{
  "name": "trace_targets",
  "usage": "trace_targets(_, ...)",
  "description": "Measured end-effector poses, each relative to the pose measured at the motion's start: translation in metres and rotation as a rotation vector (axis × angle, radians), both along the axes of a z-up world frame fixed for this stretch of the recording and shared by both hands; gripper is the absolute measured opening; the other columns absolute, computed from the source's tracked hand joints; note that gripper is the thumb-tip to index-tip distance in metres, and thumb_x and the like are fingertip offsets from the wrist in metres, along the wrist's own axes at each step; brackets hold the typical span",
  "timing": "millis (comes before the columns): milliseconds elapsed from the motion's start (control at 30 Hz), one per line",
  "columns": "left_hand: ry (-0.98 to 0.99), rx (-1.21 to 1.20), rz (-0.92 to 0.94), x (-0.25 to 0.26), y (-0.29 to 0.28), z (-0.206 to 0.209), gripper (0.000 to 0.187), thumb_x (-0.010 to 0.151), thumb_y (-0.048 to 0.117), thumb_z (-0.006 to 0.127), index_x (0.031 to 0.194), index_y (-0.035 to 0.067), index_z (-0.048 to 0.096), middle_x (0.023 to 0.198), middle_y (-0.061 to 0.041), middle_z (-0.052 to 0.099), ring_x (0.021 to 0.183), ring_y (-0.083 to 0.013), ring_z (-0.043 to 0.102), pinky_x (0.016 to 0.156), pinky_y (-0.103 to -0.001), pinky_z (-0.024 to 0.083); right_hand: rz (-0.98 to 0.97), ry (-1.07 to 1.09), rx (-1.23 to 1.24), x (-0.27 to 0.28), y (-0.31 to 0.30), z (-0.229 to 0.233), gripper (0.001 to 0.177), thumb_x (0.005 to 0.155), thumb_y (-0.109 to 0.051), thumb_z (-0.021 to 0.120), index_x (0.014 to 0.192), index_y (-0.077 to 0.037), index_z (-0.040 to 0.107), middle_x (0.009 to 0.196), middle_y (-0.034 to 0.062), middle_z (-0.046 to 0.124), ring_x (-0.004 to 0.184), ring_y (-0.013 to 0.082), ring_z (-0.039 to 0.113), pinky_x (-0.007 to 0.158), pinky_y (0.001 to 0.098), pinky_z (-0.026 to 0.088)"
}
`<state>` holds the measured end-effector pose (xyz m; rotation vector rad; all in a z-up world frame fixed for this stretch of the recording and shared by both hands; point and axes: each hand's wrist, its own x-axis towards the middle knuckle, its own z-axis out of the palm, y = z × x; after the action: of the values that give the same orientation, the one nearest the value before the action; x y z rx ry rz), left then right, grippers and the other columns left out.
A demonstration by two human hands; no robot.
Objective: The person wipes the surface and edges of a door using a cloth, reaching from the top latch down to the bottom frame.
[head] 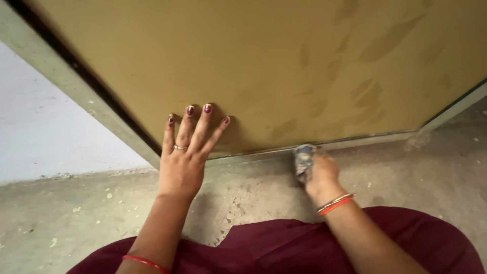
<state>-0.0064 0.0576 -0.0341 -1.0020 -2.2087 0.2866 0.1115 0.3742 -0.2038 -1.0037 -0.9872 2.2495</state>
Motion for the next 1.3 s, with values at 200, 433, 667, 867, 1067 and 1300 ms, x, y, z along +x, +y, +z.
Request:
trace_targets(200, 0.029, 0.008, -0.01, 0.001, 0.0, 0.002, 0.088, 0.092, 0.001, 0.058, 0.165, 0.039, 0.028, 0.172, 0.0, 0.02, 0.158, -0.0261, 0.019, 0.127, -0.052, 0.02, -0.085, 0.008, -0.13, 0.002, 0.019, 0.003, 0.016, 0.096, 0.006, 0.062, 0.109, -0.003, 0.063, 0.086, 0.004, 0.07, 0.067, 0.0121, 0.065, 0.054, 0.0214, 0.047)
trace_targets(433, -0.004, 0.055, -0.052, -0.001, -0.001, -0.003, 0.083, 0.094, 0.003, 0.058, 0.165, 0.037, 0.033, 0.172, -0.002, 0.022, 0.158, -0.0284, 0.019, 0.128, -0.055, 0.021, -0.378, 0.037, 0.005, 0.012, 0.044, 0.029, 0.009, 0.099, -0.009, 0.053, 0.095, -0.009, 0.062, 0.076, 0.003, 0.063, 0.056, 0.0141, 0.056, 0.043, 0.0278, 0.04)
trace_targets(667, -0.049, 0.084, -0.073, 0.001, 0.001, -0.004, 0.079, 0.094, 0.006, 0.059, 0.163, 0.036, 0.036, 0.172, -0.003, 0.022, 0.157, -0.0312, 0.02, 0.127, -0.057, 0.021, -0.223, -0.075, -0.015, 0.0, -0.028, 0.034, 0.015, 0.1, -0.009, 0.049, 0.097, -0.01, 0.064, 0.076, 0.0008, 0.064, 0.056, 0.0117, 0.059, 0.046, 0.0276, 0.047)
trace_targets(867, -0.005, -0.025, -0.004, 0.002, -0.004, 0.0, 0.082, 0.092, 0.004, 0.058, 0.164, 0.038, 0.035, 0.172, -0.001, 0.021, 0.157, -0.0285, 0.019, 0.127, -0.053, 0.02, -0.49, 0.001, 0.022, 0.005, 0.04, 0.025, 0.016, 0.099, -0.004, 0.048, 0.095, -0.007, 0.063, 0.082, 0.0026, 0.065, 0.064, 0.0145, 0.064, 0.055, 0.0294, 0.056)
trace_targets(1067, -0.011, -0.032, 0.002, 0.0, 0.0, -0.002, 0.084, 0.092, 0.005, 0.058, 0.165, 0.038, 0.033, 0.173, -0.003, 0.017, 0.158, -0.032, 0.014, 0.127, -0.057, 0.017, -0.413, -0.012, 0.129, 0.004, 0.02, 0.009, 0.009, 0.1, -0.006, 0.054, 0.101, -0.007, 0.063, 0.087, 0.0007, 0.065, 0.068, 0.0133, 0.061, 0.057, 0.0304, 0.052)
trace_targets(1300, -0.056, 0.002, -0.033, 0.002, -0.001, -0.002, 0.081, 0.093, 0.007, 0.058, 0.165, 0.036, 0.034, 0.173, -0.005, 0.017, 0.158, -0.0336, 0.014, 0.126, -0.059, 0.017, -0.452, 0.0, 0.029, 0.005, 0.041, 0.007, 0.01, 0.1, -0.002, 0.055, 0.102, -0.005, 0.064, 0.088, 0.0021, 0.066, 0.07, 0.0152, 0.063, 0.06, 0.0306, 0.054)
